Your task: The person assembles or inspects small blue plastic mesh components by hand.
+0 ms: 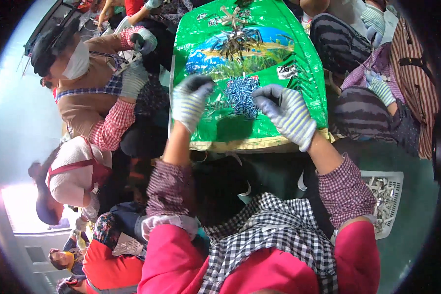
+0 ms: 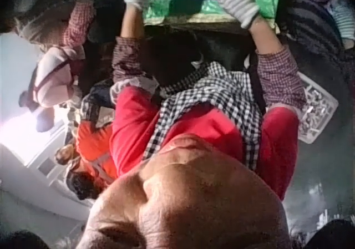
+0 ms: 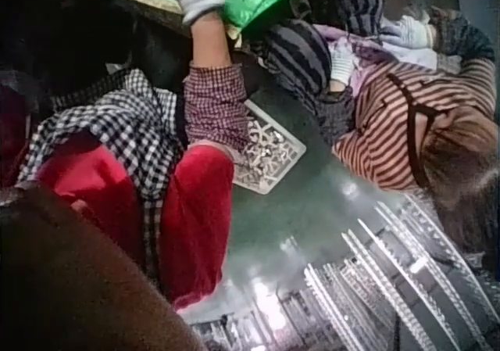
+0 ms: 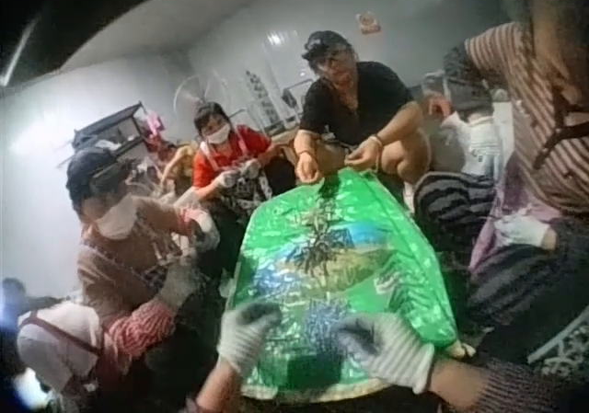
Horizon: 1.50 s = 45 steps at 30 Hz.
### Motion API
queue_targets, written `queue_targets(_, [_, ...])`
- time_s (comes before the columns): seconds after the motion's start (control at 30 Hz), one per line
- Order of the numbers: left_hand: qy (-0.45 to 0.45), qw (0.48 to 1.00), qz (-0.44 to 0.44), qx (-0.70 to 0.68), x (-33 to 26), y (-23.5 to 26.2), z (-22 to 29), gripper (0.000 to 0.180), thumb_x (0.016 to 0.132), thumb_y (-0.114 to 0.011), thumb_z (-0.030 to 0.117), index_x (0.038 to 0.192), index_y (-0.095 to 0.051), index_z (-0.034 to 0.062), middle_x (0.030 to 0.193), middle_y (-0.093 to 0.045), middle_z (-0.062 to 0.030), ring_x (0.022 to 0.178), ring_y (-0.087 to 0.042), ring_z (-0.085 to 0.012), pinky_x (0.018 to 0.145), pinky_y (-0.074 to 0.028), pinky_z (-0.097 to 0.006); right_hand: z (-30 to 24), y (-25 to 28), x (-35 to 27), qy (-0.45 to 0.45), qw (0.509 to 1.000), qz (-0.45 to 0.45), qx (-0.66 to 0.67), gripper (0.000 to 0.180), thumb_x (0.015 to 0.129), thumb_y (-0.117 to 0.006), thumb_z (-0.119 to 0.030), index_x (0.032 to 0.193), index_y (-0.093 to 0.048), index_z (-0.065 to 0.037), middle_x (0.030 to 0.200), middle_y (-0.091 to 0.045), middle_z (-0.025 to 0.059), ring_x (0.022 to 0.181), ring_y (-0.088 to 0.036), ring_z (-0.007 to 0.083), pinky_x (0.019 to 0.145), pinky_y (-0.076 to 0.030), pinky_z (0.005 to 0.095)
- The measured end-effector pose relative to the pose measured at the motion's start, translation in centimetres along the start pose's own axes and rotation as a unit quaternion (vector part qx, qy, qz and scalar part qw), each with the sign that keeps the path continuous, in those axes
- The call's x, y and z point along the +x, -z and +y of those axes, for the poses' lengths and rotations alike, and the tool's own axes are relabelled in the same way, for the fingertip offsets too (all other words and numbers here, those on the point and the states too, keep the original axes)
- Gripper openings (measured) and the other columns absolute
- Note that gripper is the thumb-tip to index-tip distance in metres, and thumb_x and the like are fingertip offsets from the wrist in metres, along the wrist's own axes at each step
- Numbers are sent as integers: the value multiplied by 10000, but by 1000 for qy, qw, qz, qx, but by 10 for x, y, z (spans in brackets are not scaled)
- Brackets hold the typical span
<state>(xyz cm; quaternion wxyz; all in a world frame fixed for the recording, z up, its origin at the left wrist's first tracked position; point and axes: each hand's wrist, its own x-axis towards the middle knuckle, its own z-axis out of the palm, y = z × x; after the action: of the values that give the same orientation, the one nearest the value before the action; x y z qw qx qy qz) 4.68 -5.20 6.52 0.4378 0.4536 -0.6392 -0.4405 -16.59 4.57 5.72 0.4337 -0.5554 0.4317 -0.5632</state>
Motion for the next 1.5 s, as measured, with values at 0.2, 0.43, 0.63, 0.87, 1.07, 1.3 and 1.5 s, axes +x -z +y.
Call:
queue_targets(0.2, [25, 961, 5, 277, 128, 67, -56, 209, 716, -719, 136, 895, -682, 35, 839, -681, -79, 743, -611, -132, 720, -481, -275, -2, 3, -4, 53, 987, -25, -152, 187, 811, -612, -150, 917, -631, 3, 832, -633, 124, 788, -604, 209, 711, -469, 312])
queue_targets(0.43, [106, 896, -15, 430, 169, 68, -98, 256, 719, -695, 287, 945, -700, 168, 930, -669, -85, 871, -629, -219, 789, -480, -315, 5, 2, -4, 101, 979, -40, -172, 157, 815, -603, -176, 871, -615, -29, 793, -613, 151, 734, -602, 303, 650, -477, 370])
queue_targets(0.63, [53, 842, -67, 533, 161, 74, -95, 298, 745, -649, 341, 986, -685, 168, 1044, -628, -110, 970, -592, -272, 860, -454, -344, 1, -1, 1, 111, 977, -53, -177, 121, 814, -589, -156, 862, -606, -46, 797, -614, 144, 697, -596, 322, 625, -479, 388])
queue_targets(0.87, [-96, 825, -27, 557, 162, -4, -48, 278, 783, -616, 348, 990, -667, 169, 1011, -618, -121, 917, -586, -306, 821, -459, -360, 1, 3, -3, 136, 967, -57, -210, 129, 790, -614, -122, 886, -612, -37, 774, -611, 136, 688, -598, 298, 608, -476, 364])
queue_targets(1.07, [18, 821, -67, 566, 176, -58, -39, 378, 729, -626, 379, 1013, -655, 132, 1062, -623, -139, 962, -596, -315, 831, -470, -363, 10, -6, -6, 145, 953, -71, -257, 108, 764, -618, -119, 862, -594, -79, 783, -592, 105, 707, -589, 298, 603, -464, 389])
queue_targets(1.3, [13, 794, -14, 608, 173, -60, -19, 304, 788, -544, 350, 970, -638, 126, 977, -638, -151, 914, -603, -323, 794, -474, -400, 9, 0, -3, 146, 950, -57, -269, 112, 777, -612, -160, 863, -597, -89, 786, -592, 105, 728, -589, 299, 627, -467, 408])
queue_targets(1.5, [-58, 926, 17, 373, 129, -36, 4, 226, 777, -630, 228, 896, -649, 36, 805, -666, -110, 672, -621, -215, 612, -477, -321, 15, 8, 9, 157, 950, 14, -269, 103, 757, -627, -130, 847, -590, -96, 774, -596, 104, 738, -595, 293, 635, -475, 403])
